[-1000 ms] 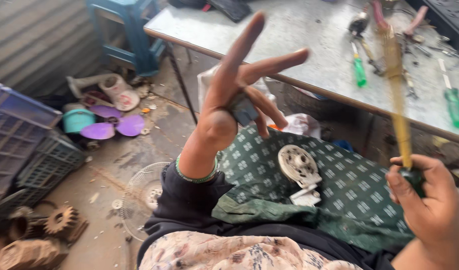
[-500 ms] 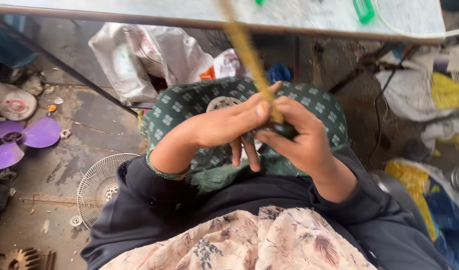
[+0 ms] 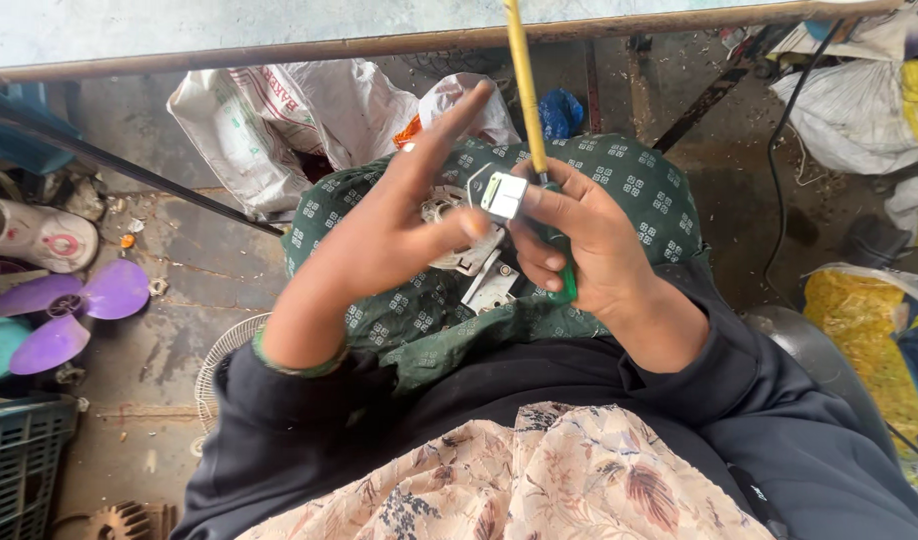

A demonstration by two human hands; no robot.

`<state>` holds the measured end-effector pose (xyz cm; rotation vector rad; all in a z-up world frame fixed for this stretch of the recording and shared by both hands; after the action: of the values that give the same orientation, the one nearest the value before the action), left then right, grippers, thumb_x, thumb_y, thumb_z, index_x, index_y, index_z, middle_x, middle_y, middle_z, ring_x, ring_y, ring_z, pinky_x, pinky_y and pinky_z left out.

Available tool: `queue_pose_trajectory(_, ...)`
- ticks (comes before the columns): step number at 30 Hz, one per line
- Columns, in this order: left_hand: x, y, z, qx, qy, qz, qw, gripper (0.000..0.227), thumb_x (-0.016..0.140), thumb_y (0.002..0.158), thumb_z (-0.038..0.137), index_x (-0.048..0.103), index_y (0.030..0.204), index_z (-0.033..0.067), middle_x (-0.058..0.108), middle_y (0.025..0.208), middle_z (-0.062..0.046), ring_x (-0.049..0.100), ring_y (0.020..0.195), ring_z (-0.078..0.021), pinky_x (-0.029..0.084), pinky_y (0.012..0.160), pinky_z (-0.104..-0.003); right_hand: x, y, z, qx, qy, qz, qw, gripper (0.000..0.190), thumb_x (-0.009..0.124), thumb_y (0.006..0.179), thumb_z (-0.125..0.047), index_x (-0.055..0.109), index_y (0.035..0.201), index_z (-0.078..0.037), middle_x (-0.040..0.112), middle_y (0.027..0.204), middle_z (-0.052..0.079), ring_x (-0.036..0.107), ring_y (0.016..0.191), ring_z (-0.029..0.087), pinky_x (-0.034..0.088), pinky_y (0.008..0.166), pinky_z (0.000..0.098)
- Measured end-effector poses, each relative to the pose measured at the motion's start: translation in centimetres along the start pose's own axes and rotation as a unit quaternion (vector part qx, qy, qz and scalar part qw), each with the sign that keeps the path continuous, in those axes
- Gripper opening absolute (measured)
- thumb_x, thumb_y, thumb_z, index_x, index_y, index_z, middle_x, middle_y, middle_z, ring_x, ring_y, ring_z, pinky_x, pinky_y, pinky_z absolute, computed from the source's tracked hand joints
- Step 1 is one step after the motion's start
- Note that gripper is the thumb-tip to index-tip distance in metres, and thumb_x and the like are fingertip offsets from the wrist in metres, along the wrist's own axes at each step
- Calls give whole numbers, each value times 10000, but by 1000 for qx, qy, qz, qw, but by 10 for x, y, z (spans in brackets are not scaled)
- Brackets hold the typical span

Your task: The person uses a screwdriver to disassemble a small black plastic mechanical component, removing a screw and then using the screwdriver to pry apart different parts of the item while holding a larger metal and plastic base in their lap.

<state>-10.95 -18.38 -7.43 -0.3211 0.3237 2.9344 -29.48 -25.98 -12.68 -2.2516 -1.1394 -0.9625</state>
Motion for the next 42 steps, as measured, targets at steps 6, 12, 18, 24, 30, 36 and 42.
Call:
queue_pose_trajectory(6,42,11,-8,144,-29,110,983,716,626,1129,381,248,1659,86,284,1673,-134,275,1577,-239,279,1309,-336,7,0,23,48,12,25,998,295,637,1048,-191,540,1284,-45,532,764,26,467,505,72,375,385,228)
queue_pose_trajectory(12,31,16,-26,112,-462,201,856,471,462,1135,144,356,1565,-17,438,1617,-237,504,1419,-313,520,1038,-374,20,-5,15,22,-53,3,998,422,573,1032,-99,445,1425,-15,579,1006,106,515,576,88,432,453,232)
queue_pose_trajectory(18,-65,-13,-28,218,-566,307,733,493,389,1026,8,390,1518,32,568,1474,-172,520,1422,-324,507,1223,-436,36,-18,7,27,-265,-108,958,531,510,977,-10,377,1489,32,587,1042,110,550,541,80,496,451,226)
queue_pose_trajectory(24,-112,-49,-11,333,-562,249,715,228,413,1212,162,527,1311,-9,706,1057,-70,671,1160,-203,594,1087,-305,30,-33,18,96,-348,-137,923,711,590,893,-6,324,1552,6,645,1011,137,527,484,69,441,419,190)
queue_pose_trajectory(30,-134,-67,8,337,-550,352,678,205,444,1022,48,594,1152,-3,700,1032,-104,678,1057,-251,584,1044,-428,23,-46,8,132,-381,-120,907,749,644,835,-19,387,1539,-2,646,1038,122,543,583,64,438,435,189)
queue_pose_trajectory(36,-149,-82,7,366,-488,341,715,140,472,1036,17,590,1040,-58,672,1012,-174,698,1023,-298,586,1069,-468,26,-50,9,183,-347,-160,906,700,610,912,-29,384,1571,41,614,1075,153,523,648,86,463,518,215)
queue_pose_trajectory(42,-140,-85,14,383,-430,380,724,194,448,1063,-41,615,1036,-136,667,1003,-212,700,980,-308,605,1053,-475,22,-50,8,200,-278,-182,922,653,531,958,-22,336,1570,96,591,1059,186,521,587,99,449,492,218)
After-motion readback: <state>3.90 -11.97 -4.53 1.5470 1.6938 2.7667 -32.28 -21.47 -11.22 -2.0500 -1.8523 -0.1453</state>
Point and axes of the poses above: each hand's wrist, its own y-axis towards the middle knuckle, its own x-axis out of the palm, z = x × y, the point moved 3 cm from there along y, towards the middle knuckle
